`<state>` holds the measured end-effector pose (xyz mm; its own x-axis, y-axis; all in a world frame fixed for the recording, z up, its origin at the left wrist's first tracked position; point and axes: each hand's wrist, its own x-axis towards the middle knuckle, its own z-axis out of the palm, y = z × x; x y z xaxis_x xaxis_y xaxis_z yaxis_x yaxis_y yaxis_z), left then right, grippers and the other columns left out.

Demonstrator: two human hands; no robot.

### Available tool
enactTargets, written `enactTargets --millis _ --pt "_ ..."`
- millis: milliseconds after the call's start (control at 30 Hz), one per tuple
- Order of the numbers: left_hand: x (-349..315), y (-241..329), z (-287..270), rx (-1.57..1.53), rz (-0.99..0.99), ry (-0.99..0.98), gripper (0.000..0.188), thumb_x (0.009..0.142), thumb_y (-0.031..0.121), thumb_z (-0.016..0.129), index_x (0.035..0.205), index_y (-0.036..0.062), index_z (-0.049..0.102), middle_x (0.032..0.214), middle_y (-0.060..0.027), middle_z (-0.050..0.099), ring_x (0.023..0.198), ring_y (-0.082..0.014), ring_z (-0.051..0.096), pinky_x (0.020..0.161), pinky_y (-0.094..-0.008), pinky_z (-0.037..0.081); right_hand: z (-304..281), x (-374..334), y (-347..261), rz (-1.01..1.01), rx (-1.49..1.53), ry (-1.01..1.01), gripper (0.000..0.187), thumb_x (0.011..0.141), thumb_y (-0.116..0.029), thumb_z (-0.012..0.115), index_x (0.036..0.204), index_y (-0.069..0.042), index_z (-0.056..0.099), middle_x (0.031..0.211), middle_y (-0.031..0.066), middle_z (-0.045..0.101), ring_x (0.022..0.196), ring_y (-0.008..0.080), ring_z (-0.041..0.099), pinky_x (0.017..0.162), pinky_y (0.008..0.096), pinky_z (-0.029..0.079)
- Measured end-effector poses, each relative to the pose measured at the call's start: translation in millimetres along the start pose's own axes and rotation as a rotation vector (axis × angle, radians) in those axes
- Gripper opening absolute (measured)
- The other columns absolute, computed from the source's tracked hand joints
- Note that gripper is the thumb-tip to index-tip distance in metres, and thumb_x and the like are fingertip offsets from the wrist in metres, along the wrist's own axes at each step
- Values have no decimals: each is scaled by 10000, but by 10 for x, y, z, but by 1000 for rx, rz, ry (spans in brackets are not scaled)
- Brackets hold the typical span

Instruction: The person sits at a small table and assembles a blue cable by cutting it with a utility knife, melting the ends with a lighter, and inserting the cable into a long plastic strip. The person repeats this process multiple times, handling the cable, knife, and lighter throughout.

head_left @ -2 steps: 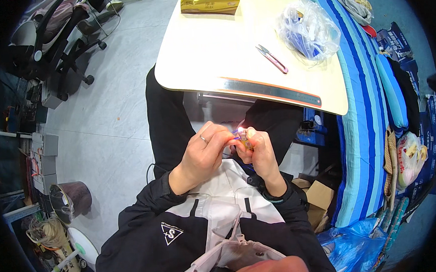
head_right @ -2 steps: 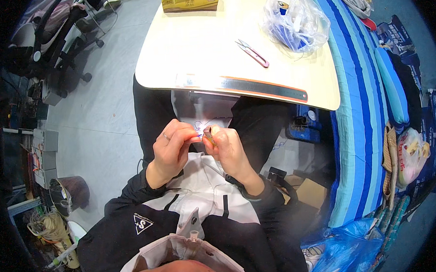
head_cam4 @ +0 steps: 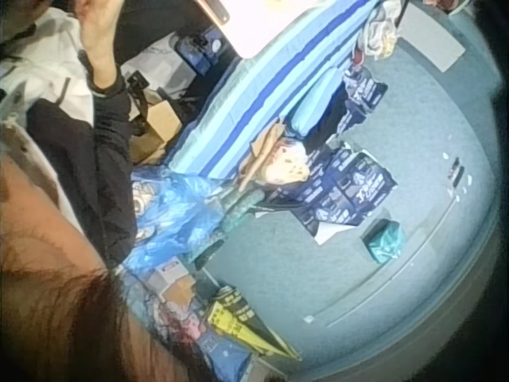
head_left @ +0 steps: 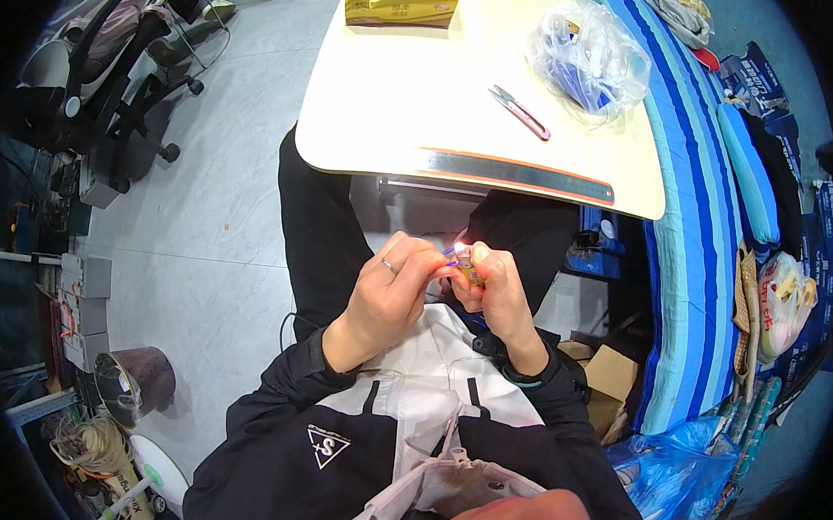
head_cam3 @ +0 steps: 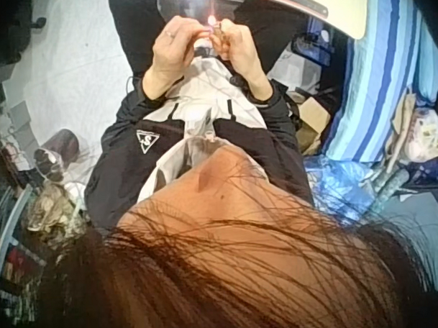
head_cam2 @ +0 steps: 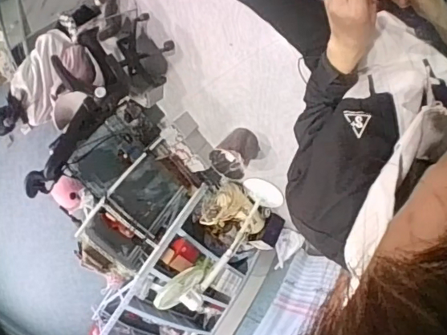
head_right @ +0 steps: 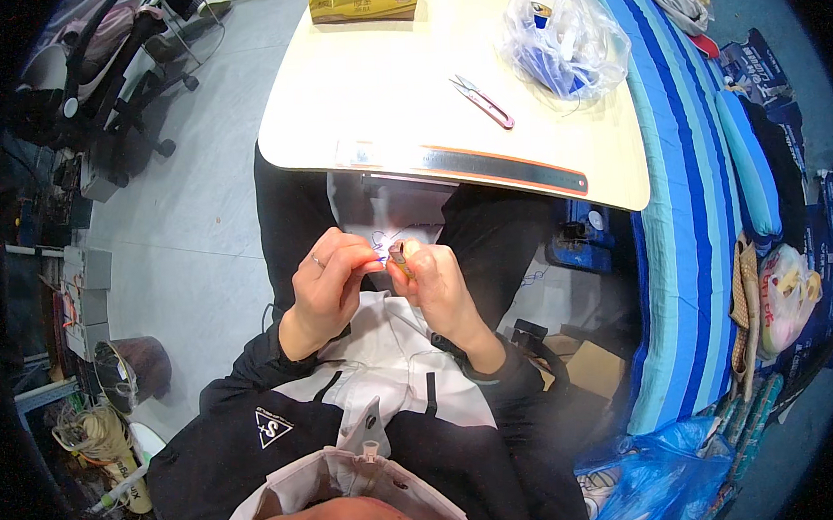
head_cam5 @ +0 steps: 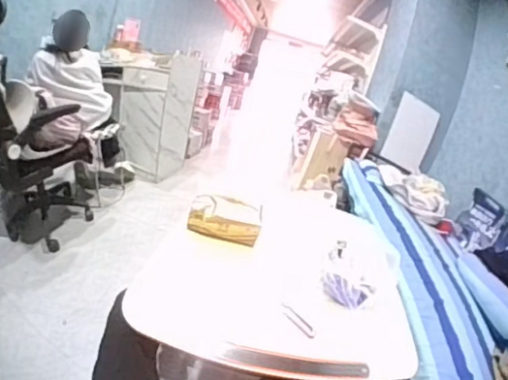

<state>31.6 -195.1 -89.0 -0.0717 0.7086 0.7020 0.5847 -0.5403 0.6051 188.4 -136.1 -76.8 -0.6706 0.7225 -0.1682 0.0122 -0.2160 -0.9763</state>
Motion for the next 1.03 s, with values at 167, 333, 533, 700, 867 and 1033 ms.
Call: enactTargets --millis 167,333,533,700,867,1033 --pt "6 23 -8 -7 -18 -3 196 716 -82 679 866 -17 572 798 -127 566 664 -283 549 580 -344 457 -21 52 -32 -117 179 15 496 982 -491 425 785 -44 514 644 -32 449 519 18 337 461 193 249" --pt "-2 34 -12 -28 -39 -8 202 714 -83 683 870 -17 573 794 -128 568 661 -280 547 580 -344 456 98 54 -64 -229 90 190 262 962 -271 570 901 -17 586 772 -17 527 565 22 393 493 183 308" --pt "-9 27 18 -73 -45 -12 198 711 -90 681 862 -17 576 790 -128 572 654 -278 548 579 -341 455 107 106 7 -415 -173 199 207 932 -197 620 856 -6 595 852 3 572 603 -2 396 504 159 284" --pt "-16 37 31 -87 -66 7 196 705 -95 683 852 -18 578 777 -129 576 646 -272 549 568 -337 451 45 69 25 -427 -380 266 244 948 -237 597 903 2 578 814 14 578 700 93 519 615 235 430" --pt "-16 -3 -9 -92 -74 37 186 717 -86 685 853 -14 580 767 -124 576 641 -265 552 567 -327 452 -24 14 38 -230 79 123 372 1008 -375 424 999 -9 490 744 -4 466 612 52 381 532 207 326" --pt "-32 -30 -19 -219 -159 38 163 743 -63 685 857 -2 585 771 -118 582 654 -258 564 583 -318 464 -204 -43 199 -203 152 -100 458 1006 -459 377 993 -26 527 688 -17 463 613 40 378 542 201 313"
